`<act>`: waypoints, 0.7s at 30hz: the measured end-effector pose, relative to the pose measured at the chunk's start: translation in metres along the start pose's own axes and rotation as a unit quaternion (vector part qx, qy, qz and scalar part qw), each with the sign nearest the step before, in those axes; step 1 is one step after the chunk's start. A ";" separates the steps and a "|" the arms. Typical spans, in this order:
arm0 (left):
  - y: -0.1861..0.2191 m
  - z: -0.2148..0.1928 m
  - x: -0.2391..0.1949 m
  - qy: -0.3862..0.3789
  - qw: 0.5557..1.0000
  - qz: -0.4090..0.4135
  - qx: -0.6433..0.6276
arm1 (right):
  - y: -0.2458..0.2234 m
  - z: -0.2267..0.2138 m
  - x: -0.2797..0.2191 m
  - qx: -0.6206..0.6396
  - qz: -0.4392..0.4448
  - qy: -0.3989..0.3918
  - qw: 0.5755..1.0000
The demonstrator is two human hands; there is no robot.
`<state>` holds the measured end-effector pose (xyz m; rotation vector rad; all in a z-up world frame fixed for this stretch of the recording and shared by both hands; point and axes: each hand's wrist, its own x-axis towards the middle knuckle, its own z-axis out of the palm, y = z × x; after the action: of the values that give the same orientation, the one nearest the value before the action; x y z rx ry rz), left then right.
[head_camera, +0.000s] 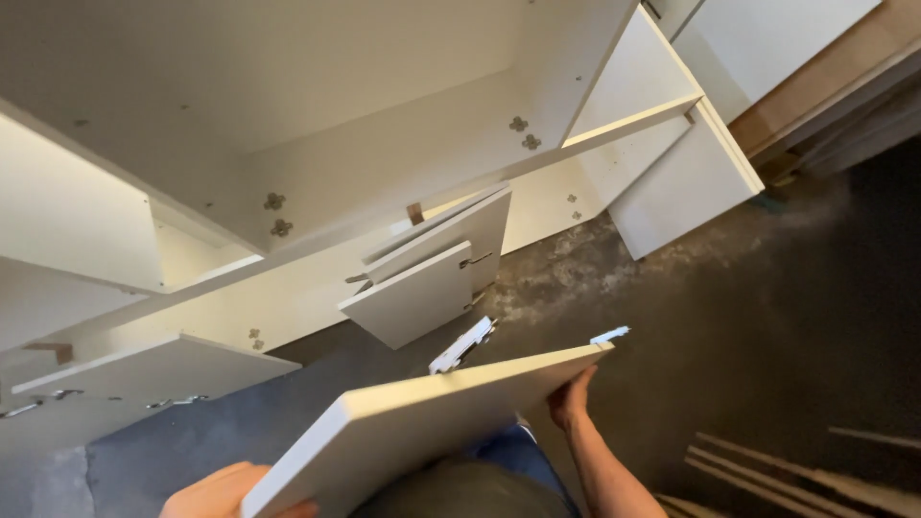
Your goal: The person installs two metal hinges onto a white cabinet door panel using a power drill and screws, then carries the door to a cabinet frame for fitting.
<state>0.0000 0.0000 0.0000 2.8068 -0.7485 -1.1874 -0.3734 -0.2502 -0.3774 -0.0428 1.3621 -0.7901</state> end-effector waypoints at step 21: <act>0.217 0.385 0.206 0.008 0.880 0.400 0.255 | -0.099 0.088 -0.065 -0.283 0.304 -0.130 0.900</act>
<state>-0.2298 -0.2122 -0.3737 2.2942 -2.1892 -0.8715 -0.3430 -0.3257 -0.2543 -0.1630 1.2071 0.1495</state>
